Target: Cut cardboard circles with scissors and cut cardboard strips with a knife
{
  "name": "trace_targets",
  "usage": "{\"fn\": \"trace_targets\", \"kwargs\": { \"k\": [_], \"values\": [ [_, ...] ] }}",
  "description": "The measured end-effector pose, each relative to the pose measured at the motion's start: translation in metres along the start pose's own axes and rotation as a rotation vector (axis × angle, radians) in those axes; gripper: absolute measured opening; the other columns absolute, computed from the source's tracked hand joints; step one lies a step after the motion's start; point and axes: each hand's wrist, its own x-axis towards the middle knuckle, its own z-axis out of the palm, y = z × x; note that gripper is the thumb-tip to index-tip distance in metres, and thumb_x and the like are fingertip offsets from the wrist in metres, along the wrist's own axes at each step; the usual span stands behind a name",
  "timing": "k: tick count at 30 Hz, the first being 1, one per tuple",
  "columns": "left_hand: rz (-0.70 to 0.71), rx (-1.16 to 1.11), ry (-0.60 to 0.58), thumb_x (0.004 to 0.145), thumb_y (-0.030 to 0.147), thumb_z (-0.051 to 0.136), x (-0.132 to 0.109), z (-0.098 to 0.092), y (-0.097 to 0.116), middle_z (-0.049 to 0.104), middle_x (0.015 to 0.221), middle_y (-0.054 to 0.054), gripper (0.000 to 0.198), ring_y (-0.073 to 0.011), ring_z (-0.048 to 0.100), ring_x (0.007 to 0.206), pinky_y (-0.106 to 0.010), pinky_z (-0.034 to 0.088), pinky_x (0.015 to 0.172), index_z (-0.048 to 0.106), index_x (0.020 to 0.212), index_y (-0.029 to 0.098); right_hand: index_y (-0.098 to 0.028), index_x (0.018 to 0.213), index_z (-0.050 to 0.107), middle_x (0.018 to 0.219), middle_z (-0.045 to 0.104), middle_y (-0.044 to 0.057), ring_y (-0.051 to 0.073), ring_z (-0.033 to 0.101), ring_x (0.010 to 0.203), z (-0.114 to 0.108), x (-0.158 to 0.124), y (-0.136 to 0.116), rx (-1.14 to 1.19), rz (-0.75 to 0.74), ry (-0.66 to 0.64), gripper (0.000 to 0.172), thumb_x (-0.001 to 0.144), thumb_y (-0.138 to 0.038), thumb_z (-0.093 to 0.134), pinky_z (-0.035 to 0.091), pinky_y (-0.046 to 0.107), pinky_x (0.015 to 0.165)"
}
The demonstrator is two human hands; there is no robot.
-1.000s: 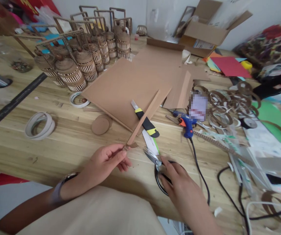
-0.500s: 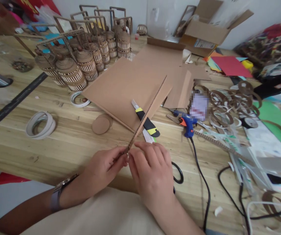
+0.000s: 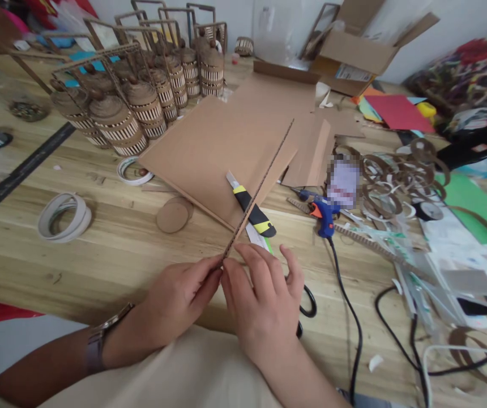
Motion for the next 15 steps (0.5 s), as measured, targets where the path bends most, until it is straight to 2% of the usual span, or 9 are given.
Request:
{"fn": "trace_targets", "kwargs": {
  "k": [6,10,15],
  "values": [
    [0.056,0.111,-0.014,0.105,0.023,0.035,-0.0016,-0.001,-0.0001,0.077,0.084,-0.011,0.031,-0.0236,0.073,0.069,-0.032,0.054,0.06,0.062,0.115,0.011,-0.024,0.094,0.062,0.104,0.079,0.005,0.023,0.074,0.093,0.0014,0.0008,-0.0005,0.046,0.038,0.003,0.008,0.096,-0.016,0.06,0.038,0.047,0.107],
    [0.094,0.188,-0.048,0.107,0.024,0.028,-0.0034,-0.001,-0.0011,0.077,0.087,-0.012,0.037,-0.0235,0.074,0.071,-0.033,0.057,0.062,0.057,0.123,0.009,-0.025,0.089,0.061,0.101,0.078,0.003,0.022,0.073,0.095,0.0011,0.0012,-0.0012,0.104,0.058,0.0,0.012,0.095,-0.014,0.059,0.036,0.047,0.107],
    [0.154,0.209,-0.065,0.106,0.021,0.028,-0.0046,-0.0019,-0.0017,0.076,0.089,-0.016,0.039,-0.0246,0.074,0.075,-0.035,0.059,0.064,0.055,0.128,0.003,-0.025,0.087,0.061,0.096,0.074,0.005,0.023,0.071,0.092,0.0023,0.0007,0.001,0.229,0.125,-0.037,0.013,0.093,-0.014,0.057,0.042,0.047,0.101]
  ]
}}
